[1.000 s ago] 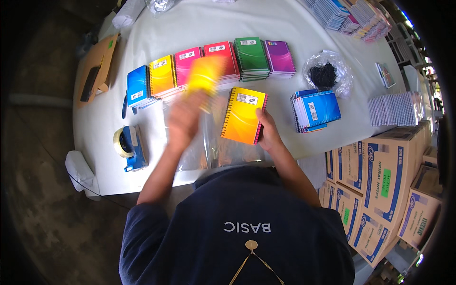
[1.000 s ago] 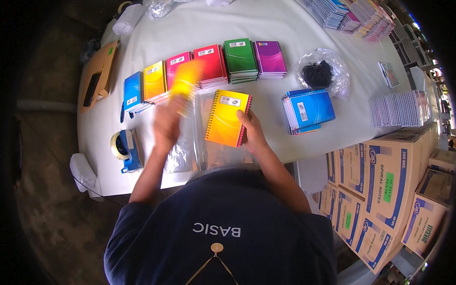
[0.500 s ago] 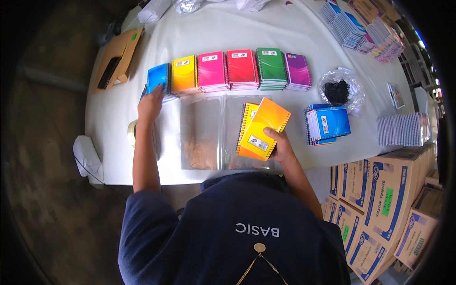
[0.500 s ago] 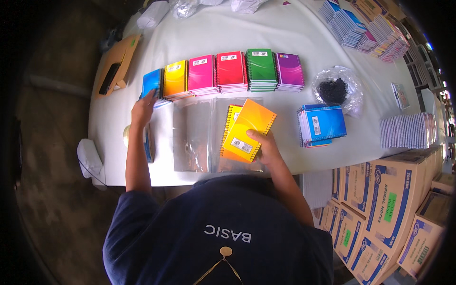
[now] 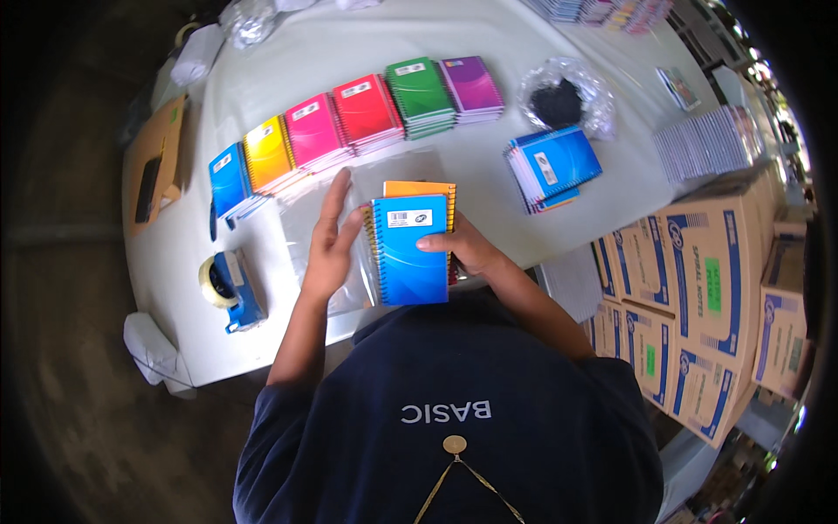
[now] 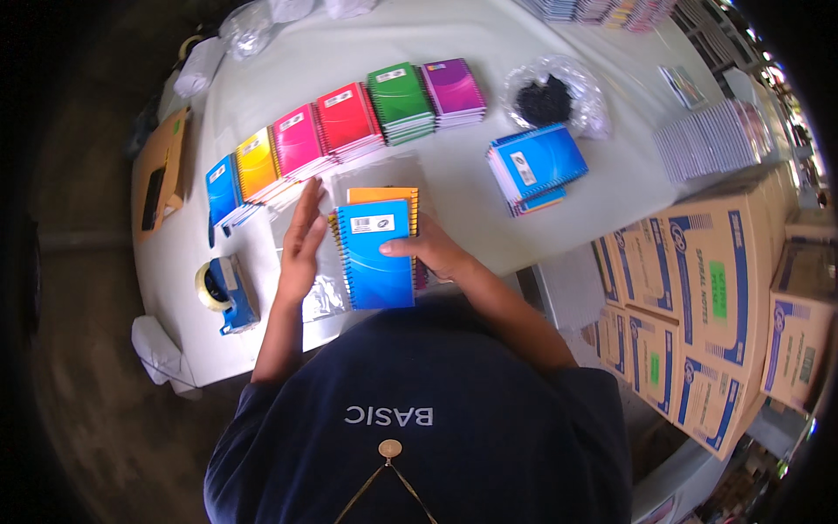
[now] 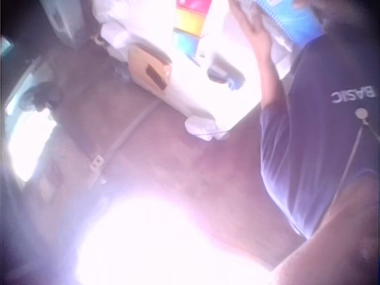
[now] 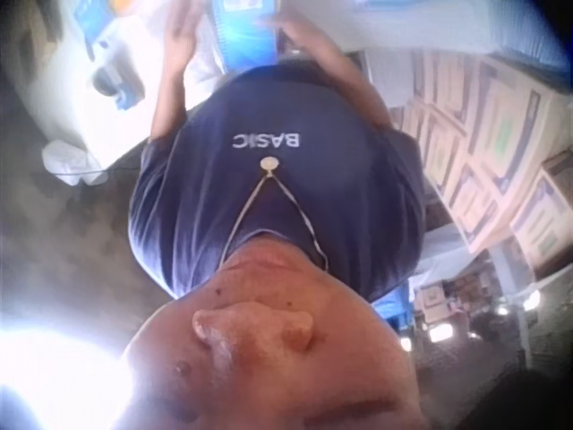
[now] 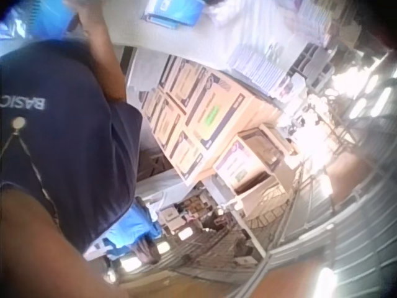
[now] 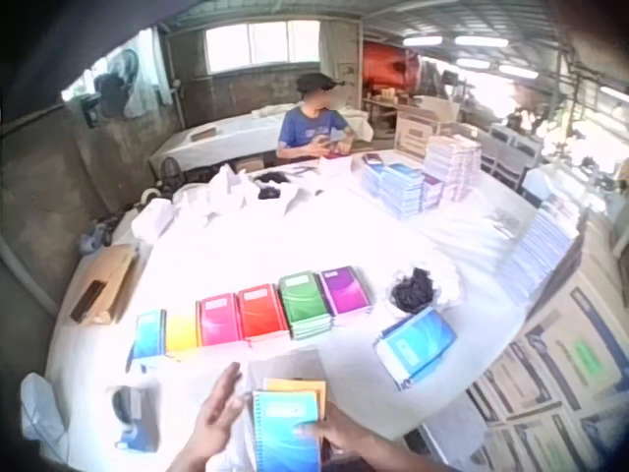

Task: The person organizes colored spiral notebooks into stacks and places a stack into a clear plastic sleeve. The person then seals the plastic sleeve using a tape dispenser.

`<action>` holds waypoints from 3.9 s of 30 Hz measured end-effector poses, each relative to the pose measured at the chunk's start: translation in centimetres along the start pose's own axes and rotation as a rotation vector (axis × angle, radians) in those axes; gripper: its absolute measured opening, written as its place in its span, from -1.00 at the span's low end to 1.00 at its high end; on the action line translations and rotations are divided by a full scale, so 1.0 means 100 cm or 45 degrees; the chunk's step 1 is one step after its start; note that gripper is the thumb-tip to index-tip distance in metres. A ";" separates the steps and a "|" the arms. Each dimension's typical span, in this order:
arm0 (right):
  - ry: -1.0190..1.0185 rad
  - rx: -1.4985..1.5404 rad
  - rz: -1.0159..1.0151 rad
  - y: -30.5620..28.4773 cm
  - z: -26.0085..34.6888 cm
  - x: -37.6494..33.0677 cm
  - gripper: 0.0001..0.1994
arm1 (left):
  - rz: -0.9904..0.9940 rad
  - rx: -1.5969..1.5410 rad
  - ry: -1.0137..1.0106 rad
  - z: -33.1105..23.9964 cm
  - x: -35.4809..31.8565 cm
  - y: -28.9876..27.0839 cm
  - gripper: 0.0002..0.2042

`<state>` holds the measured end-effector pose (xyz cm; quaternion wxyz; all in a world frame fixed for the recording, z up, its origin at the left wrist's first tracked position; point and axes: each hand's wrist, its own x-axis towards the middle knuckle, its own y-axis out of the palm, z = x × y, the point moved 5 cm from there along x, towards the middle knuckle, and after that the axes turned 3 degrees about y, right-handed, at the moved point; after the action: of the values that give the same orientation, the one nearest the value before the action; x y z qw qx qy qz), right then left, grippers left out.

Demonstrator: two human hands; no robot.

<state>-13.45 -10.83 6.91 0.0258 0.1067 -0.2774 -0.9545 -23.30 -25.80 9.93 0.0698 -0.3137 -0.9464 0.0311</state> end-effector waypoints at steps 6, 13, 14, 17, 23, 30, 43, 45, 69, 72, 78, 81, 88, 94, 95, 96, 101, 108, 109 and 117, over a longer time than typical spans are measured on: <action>-0.533 -0.716 -0.111 -0.016 -0.004 -0.003 -0.14 | 0.105 -0.386 -0.262 0.030 -0.025 0.039 -0.07; -0.684 -0.698 -0.449 -0.042 -0.047 -0.001 -0.14 | 0.046 -0.280 0.024 0.078 -0.024 0.065 -0.29; -0.704 -0.799 -0.473 -0.045 -0.048 0.001 -0.14 | 0.181 -0.012 0.063 0.093 -0.024 0.064 -0.32; -0.377 -1.083 -0.587 -0.064 -0.065 0.006 -0.16 | 0.490 0.494 0.106 0.128 -0.013 0.049 -0.40; -0.627 -0.988 -0.739 -0.049 0.047 -0.061 -0.09 | 0.517 0.089 -0.062 0.019 0.012 0.104 -0.39; -0.489 -0.792 -1.129 -0.115 0.175 -0.122 -0.60 | 0.632 -0.200 -0.500 -0.055 0.085 0.235 -0.40; -1.019 -2.045 -2.190 -0.103 0.173 -0.128 -0.63 | 0.390 1.508 0.500 0.023 0.210 0.180 -0.47; -1.448 -1.824 -1.971 -0.059 0.174 -0.127 -0.65 | 0.404 1.717 0.838 0.058 0.201 0.185 -0.54; 0.044 0.687 -0.525 -0.089 -0.006 -0.006 -0.61 | 0.420 1.331 0.222 0.034 0.185 0.079 -0.69; 0.010 0.827 -0.487 -0.094 0.005 0.000 -0.56 | 0.108 0.952 0.710 -0.031 0.161 0.075 -0.77; -0.142 0.552 -0.547 -0.094 0.007 0.007 -0.60 | 0.664 1.060 0.910 -0.037 0.072 0.096 -0.66; -0.059 0.639 -0.494 -0.094 -0.006 0.009 -0.60 | 0.103 1.400 0.805 0.010 0.123 0.046 -0.66; 0.042 0.792 -0.478 -0.095 -0.005 0.003 -0.61 | 0.141 1.392 -0.021 0.038 0.148 0.002 -0.76; 0.051 0.782 -0.425 -0.091 -0.015 0.013 -0.62 | 0.029 1.573 0.887 0.049 0.125 0.021 -0.71; 0.046 0.753 -0.444 -0.092 -0.015 0.012 -0.62 | 0.057 1.446 0.794 0.046 0.130 0.017 -0.71; 0.042 0.723 -0.461 -0.092 -0.015 0.012 -0.62 | 0.082 1.320 0.701 0.044 0.133 0.015 -0.71; 0.005 0.838 -0.409 -0.097 -0.013 0.012 -0.57 | -0.084 1.037 0.502 -0.010 0.122 0.012 -0.71; -0.026 0.621 -0.393 -0.083 -0.008 0.019 -0.54 | 0.597 1.116 0.968 -0.017 0.034 0.093 -0.67; -0.025 0.596 -0.402 -0.079 -0.011 0.018 -0.55 | 0.566 1.124 0.951 -0.016 0.031 0.092 -0.66; -0.102 0.519 -0.351 -0.083 -0.017 0.004 -0.58 | 0.051 1.212 0.592 0.013 0.094 0.002 -0.43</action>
<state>-13.36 -4.74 1.02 -0.1377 0.1085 -0.4479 -0.8768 -30.82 -20.01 9.68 0.4120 -0.2640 -0.7809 0.3884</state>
